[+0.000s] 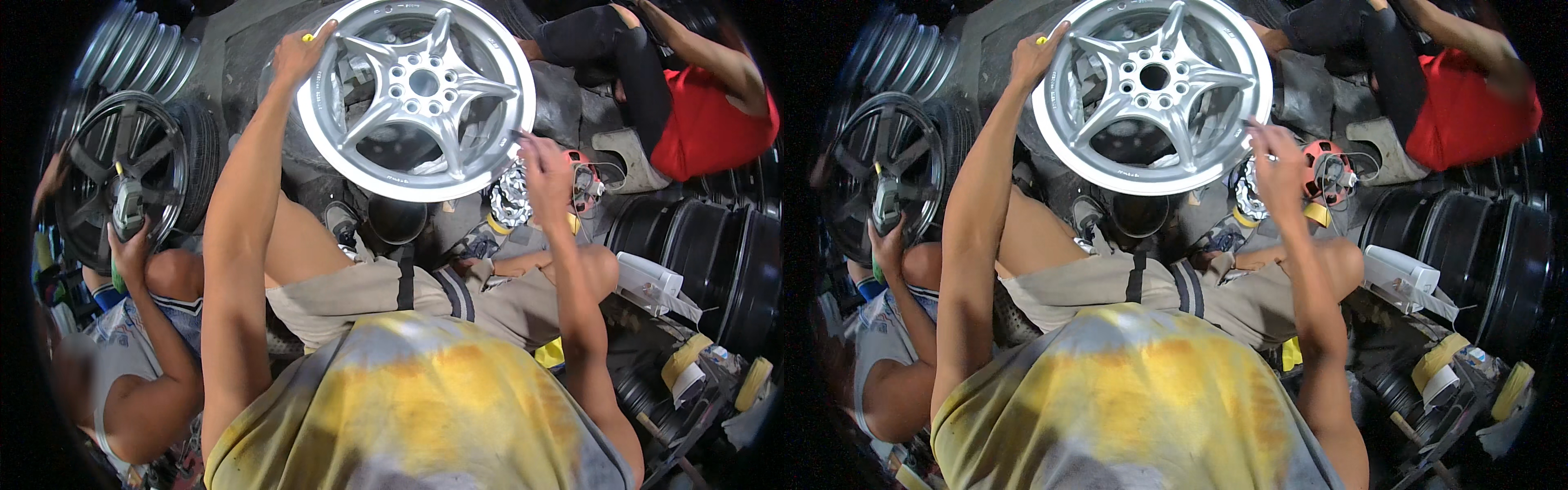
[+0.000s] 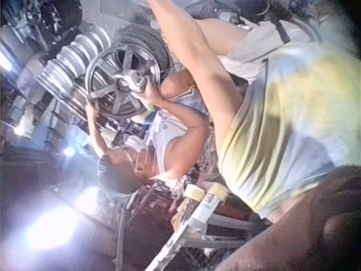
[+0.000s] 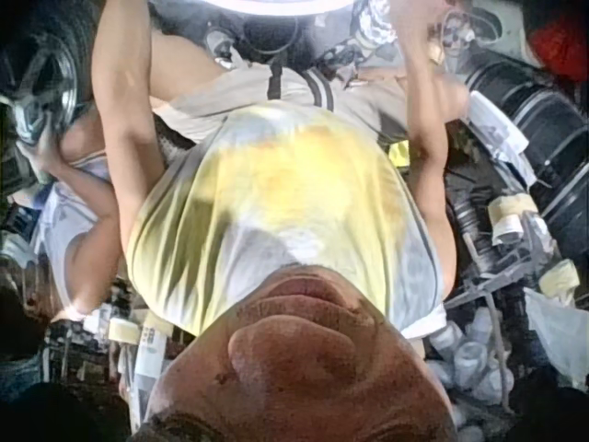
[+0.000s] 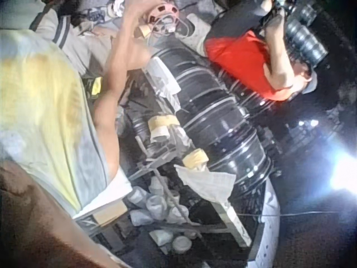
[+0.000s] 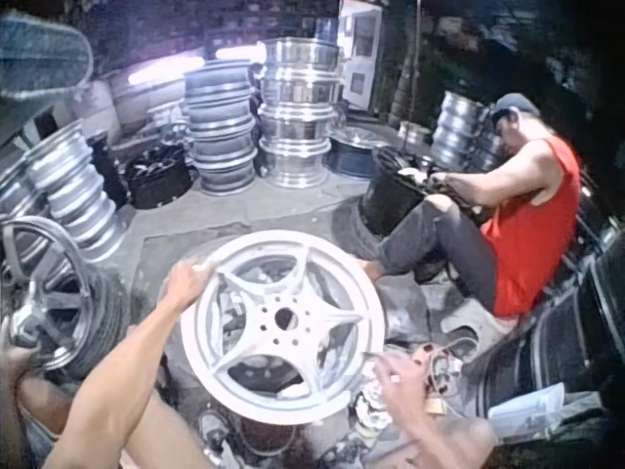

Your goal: The person scrubs and wipes a silver car wheel with a yellow cloth, focusing on the spokes and rim. They rotate the wheel to access different areas and continue cleaning throughout the clip.

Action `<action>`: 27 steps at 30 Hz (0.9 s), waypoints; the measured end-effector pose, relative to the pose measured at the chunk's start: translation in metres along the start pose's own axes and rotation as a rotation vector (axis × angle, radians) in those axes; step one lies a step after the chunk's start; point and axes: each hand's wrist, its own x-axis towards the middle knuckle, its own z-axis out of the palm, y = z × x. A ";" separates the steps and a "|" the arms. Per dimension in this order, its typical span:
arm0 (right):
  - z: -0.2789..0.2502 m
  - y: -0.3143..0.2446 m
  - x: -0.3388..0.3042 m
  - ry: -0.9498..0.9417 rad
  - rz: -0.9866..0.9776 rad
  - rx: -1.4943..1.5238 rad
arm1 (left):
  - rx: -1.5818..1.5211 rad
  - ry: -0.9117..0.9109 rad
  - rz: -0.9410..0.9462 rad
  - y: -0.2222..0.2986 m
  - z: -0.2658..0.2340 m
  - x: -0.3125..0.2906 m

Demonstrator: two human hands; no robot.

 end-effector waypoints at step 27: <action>0.086 -0.037 0.014 -0.062 -0.528 -0.427 | 0.045 0.131 -0.006 -0.005 0.005 -0.016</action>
